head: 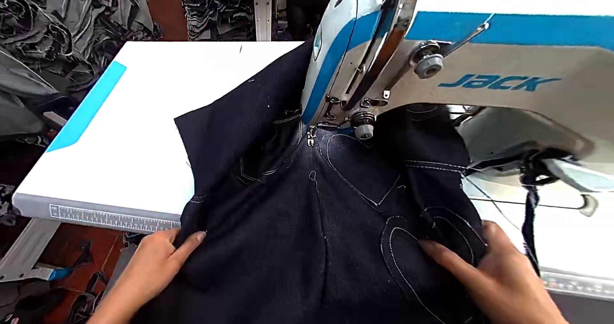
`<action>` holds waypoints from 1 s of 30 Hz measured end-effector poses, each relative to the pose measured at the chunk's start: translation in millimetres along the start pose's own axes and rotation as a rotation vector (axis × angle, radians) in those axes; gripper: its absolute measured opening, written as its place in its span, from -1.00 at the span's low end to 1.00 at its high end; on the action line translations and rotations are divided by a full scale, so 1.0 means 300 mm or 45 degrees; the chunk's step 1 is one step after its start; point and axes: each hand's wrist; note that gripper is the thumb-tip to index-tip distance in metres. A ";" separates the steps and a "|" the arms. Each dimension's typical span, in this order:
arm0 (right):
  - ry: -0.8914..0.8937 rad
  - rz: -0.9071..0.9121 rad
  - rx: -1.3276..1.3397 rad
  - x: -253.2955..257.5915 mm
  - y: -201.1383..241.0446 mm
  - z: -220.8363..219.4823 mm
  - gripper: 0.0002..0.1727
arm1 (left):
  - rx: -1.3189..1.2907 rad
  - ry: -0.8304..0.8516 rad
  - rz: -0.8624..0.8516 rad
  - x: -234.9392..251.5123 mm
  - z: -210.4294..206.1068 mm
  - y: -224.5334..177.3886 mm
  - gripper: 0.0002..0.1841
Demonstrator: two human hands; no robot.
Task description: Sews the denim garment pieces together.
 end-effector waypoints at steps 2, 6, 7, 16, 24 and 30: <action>-0.006 -0.085 0.137 0.036 0.005 -0.027 -0.03 | -0.295 -0.081 0.075 -0.010 -0.034 -0.001 -0.67; 0.071 -0.099 0.248 0.042 -0.026 -0.042 -0.41 | -0.922 -0.086 0.130 -0.040 -0.021 -0.103 -0.73; 0.068 -0.061 0.194 0.037 -0.038 -0.039 -0.47 | -0.935 -0.051 0.130 -0.041 -0.007 -0.114 -0.66; -0.025 0.153 -0.131 0.025 -0.062 0.022 -0.37 | -0.075 -0.431 -0.180 0.023 0.041 -0.008 -0.51; -0.106 0.145 -0.164 0.118 -0.041 0.012 -0.38 | 0.040 -0.470 -0.190 0.101 0.055 -0.074 -0.54; -0.155 0.110 -0.180 0.242 0.002 -0.008 -0.50 | 0.036 -0.426 -0.195 0.256 0.080 -0.144 -0.62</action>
Point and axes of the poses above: each hand's wrist, its own x-axis towards the middle knuckle, its own z-axis out of the back of the hand, y = z × x, and after that the axes turned 5 degrees about z, right-handed
